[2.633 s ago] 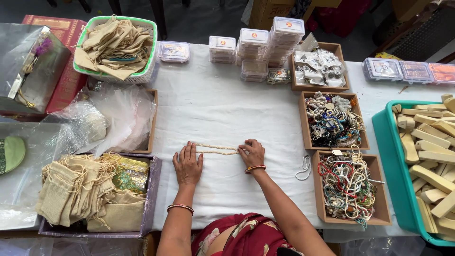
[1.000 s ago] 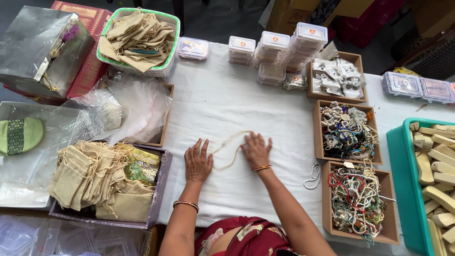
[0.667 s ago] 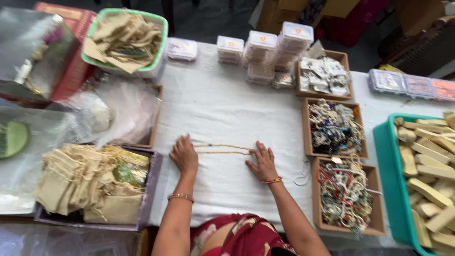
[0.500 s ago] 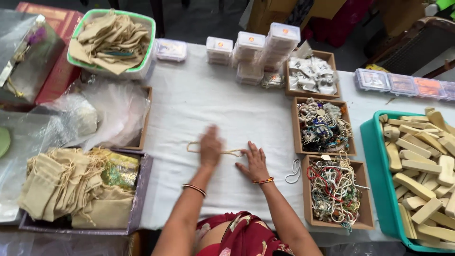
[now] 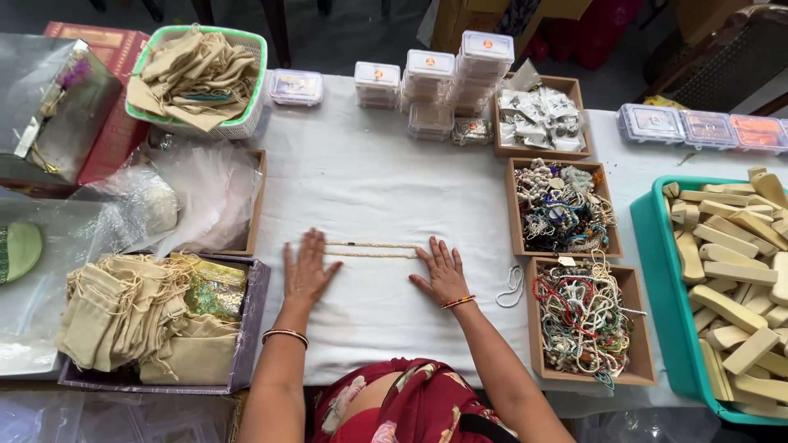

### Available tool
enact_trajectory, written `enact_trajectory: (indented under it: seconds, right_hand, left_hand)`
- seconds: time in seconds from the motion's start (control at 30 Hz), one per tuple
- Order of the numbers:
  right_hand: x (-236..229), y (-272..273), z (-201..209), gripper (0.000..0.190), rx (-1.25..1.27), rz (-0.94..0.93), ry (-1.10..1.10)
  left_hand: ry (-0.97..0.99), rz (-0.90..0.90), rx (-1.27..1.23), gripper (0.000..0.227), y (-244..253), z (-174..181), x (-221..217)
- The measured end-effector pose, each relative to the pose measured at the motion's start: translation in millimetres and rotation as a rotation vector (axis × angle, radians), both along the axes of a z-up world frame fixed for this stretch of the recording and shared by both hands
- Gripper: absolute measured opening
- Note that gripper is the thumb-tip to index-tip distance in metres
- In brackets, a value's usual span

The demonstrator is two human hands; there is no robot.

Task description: The person straightens a beaded necklace on a white tablecloth, folds it, and places it into a small plastic bag. They then put the bag into a beige cloth pouch, tie the pouch closed, and place it into a small plastic container. The person repeats this process with a second necklace.

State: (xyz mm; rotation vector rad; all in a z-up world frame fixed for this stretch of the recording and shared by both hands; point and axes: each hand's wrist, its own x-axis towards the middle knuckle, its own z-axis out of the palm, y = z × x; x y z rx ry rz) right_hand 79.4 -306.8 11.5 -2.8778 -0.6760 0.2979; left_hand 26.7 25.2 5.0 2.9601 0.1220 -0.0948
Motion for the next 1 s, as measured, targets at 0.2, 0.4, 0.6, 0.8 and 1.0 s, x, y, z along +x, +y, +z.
enact_trajectory:
  seconds: [0.2,0.4,0.6,0.8,1.0]
  right_hand:
    - [1.3,-0.9,-1.7,0.079,-0.006,0.014,-0.014]
    - [5.5,-5.7,-5.9,0.081,-0.034,0.048,-0.046]
    - [-3.9,0.1,9.1,0.074,-0.015,0.024,0.049]
    - [-1.0,0.1,-4.6,0.06,0.171,-0.051,-0.003]
    - [4.5,23.2,-18.4,0.025,0.405,-0.22,-0.109]
  left_hand:
    - [-0.21,0.049,-0.17,0.103,-86.1,-33.7,30.7]
    - [-0.115,-0.268,-0.07,0.094,-126.6,-19.6,28.1]
    - [-0.011,-0.076,-0.005,0.091,-20.6,-6.0,-6.5]
    - [-0.295,0.028,0.066,0.071,-40.2,-20.7,-2.2]
    - [-0.43,-0.308,-0.218,0.038,-122.0,-10.2,16.9]
